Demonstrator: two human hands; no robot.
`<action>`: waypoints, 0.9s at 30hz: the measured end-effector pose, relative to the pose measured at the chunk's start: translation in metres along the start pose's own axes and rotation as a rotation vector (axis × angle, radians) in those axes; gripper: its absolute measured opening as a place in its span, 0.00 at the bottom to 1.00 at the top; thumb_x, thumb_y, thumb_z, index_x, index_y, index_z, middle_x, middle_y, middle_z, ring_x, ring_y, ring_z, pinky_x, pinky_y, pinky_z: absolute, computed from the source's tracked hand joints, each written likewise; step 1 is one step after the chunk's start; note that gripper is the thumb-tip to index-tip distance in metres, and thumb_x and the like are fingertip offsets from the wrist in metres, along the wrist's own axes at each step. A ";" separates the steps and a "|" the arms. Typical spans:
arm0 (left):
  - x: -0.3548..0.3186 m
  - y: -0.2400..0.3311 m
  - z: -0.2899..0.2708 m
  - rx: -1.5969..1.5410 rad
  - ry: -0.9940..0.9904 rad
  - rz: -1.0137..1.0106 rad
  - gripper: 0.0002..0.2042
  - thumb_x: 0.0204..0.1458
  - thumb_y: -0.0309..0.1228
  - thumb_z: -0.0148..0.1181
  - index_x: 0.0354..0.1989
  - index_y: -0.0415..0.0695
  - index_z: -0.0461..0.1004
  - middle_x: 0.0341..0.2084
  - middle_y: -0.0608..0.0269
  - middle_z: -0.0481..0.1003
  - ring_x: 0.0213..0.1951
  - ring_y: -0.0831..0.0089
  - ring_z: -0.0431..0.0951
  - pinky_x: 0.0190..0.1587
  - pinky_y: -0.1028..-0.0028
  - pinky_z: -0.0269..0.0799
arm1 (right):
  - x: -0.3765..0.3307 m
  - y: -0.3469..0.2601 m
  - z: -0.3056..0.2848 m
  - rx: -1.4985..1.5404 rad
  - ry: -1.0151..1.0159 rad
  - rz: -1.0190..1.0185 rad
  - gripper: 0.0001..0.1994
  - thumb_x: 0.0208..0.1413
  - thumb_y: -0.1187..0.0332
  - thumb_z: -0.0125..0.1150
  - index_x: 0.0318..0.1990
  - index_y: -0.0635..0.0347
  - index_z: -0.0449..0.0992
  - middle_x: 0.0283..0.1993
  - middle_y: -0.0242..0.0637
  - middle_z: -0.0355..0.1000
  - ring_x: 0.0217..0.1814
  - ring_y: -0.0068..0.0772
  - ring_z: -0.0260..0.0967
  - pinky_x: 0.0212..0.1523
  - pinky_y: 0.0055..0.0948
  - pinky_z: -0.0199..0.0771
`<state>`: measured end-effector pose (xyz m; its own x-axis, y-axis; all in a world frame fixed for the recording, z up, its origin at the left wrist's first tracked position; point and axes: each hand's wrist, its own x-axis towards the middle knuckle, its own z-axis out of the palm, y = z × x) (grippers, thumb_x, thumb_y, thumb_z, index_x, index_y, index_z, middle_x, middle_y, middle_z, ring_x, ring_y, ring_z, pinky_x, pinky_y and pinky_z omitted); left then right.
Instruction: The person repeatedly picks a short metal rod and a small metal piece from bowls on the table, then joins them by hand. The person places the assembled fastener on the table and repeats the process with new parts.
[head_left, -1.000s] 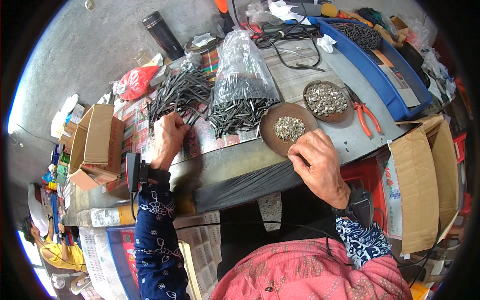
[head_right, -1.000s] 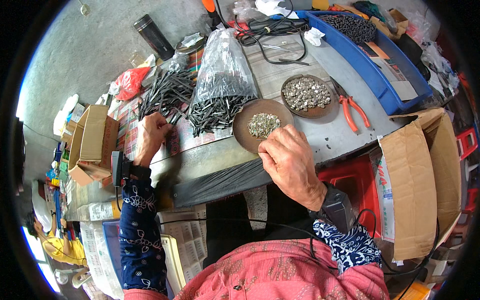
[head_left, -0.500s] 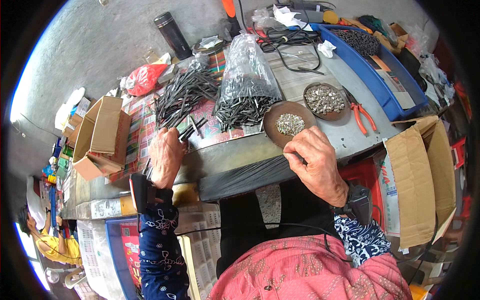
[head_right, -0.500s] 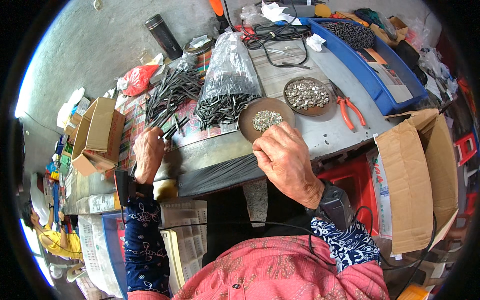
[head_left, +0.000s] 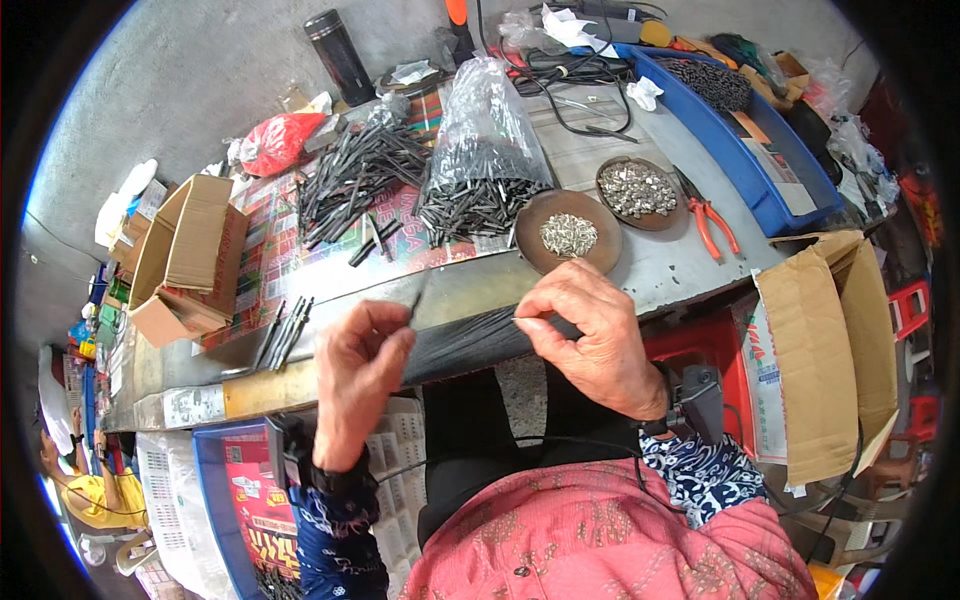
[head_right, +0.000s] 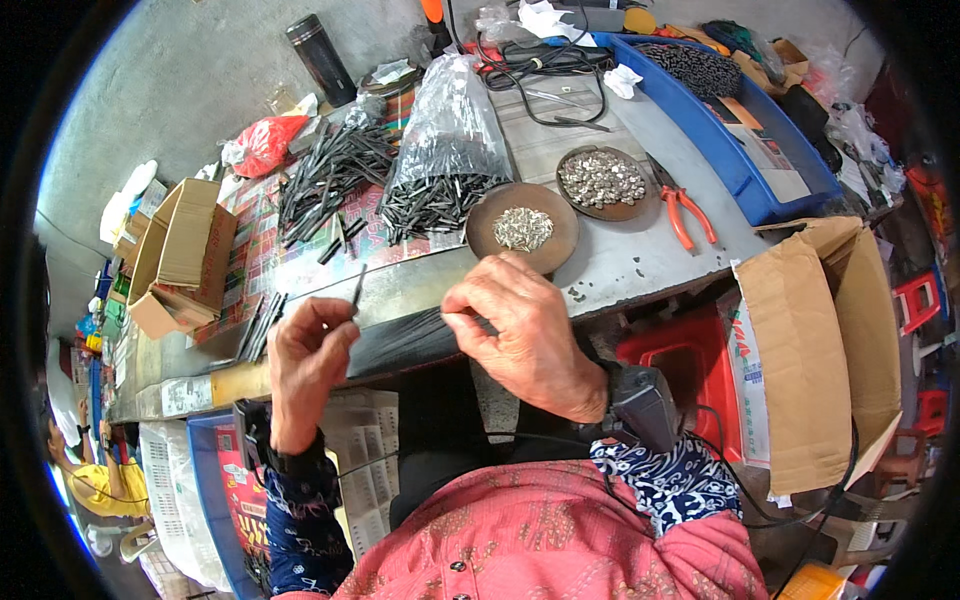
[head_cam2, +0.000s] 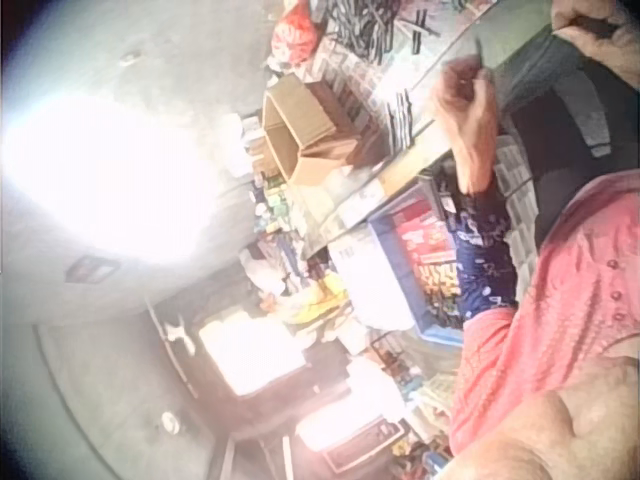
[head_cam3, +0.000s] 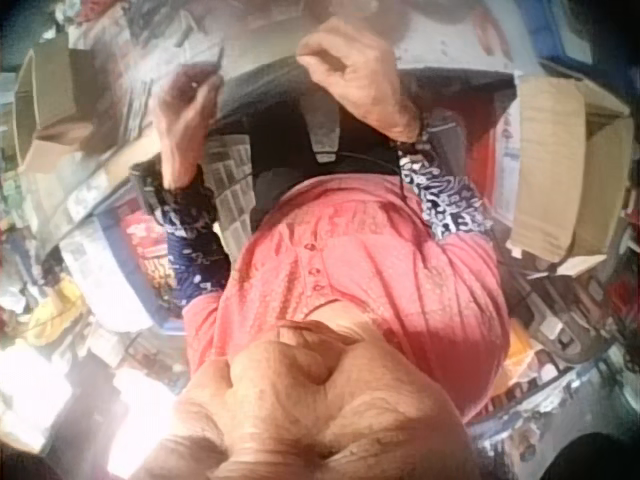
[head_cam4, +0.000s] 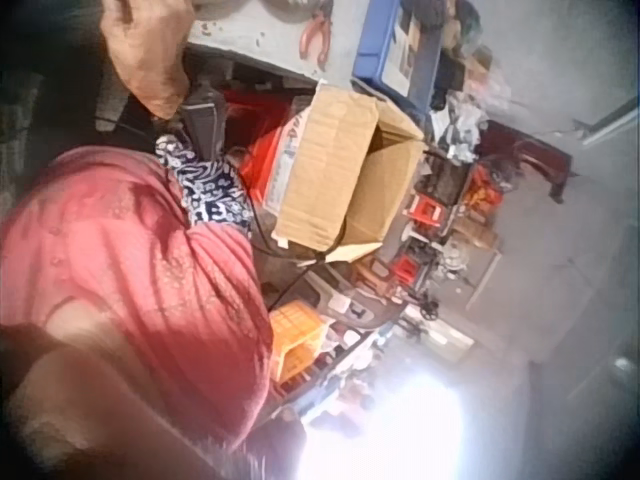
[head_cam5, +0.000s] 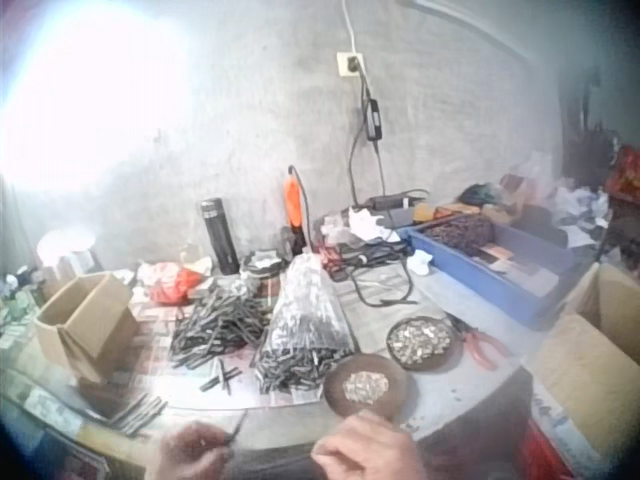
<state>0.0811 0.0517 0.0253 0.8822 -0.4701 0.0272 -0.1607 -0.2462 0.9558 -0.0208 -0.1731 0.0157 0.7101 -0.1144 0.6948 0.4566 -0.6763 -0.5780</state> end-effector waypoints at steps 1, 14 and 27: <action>-0.010 0.002 0.009 -0.038 -0.026 0.002 0.05 0.53 0.22 0.60 0.38 0.37 0.74 0.18 0.77 0.68 0.20 0.90 0.62 0.21 0.84 0.56 | 0.000 -0.003 0.001 0.022 -0.008 -0.005 0.08 0.43 0.83 0.65 0.32 0.63 0.74 0.31 0.36 0.72 0.35 0.36 0.70 0.37 0.30 0.70; -0.053 0.010 0.040 -0.227 0.145 0.106 0.04 0.51 0.17 0.61 0.35 0.36 0.77 0.21 0.75 0.72 0.22 0.91 0.66 0.24 0.86 0.60 | -0.006 -0.028 0.008 0.103 -0.029 -0.042 0.08 0.50 0.82 0.62 0.36 0.63 0.72 0.31 0.38 0.72 0.29 0.35 0.70 0.30 0.29 0.72; -0.057 0.010 0.043 -0.796 -0.002 0.160 0.05 0.55 0.15 0.53 0.38 0.35 0.68 0.40 0.44 0.78 0.18 0.77 0.73 0.20 0.80 0.70 | -0.011 -0.039 0.011 0.167 -0.068 -0.010 0.07 0.51 0.82 0.62 0.36 0.65 0.73 0.30 0.37 0.72 0.26 0.27 0.71 0.26 0.24 0.72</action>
<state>0.0106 0.0397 0.0204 0.8744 -0.4499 0.1817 0.0782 0.5004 0.8623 -0.0406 -0.1375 0.0261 0.7370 -0.0547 0.6736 0.5427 -0.5461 -0.6381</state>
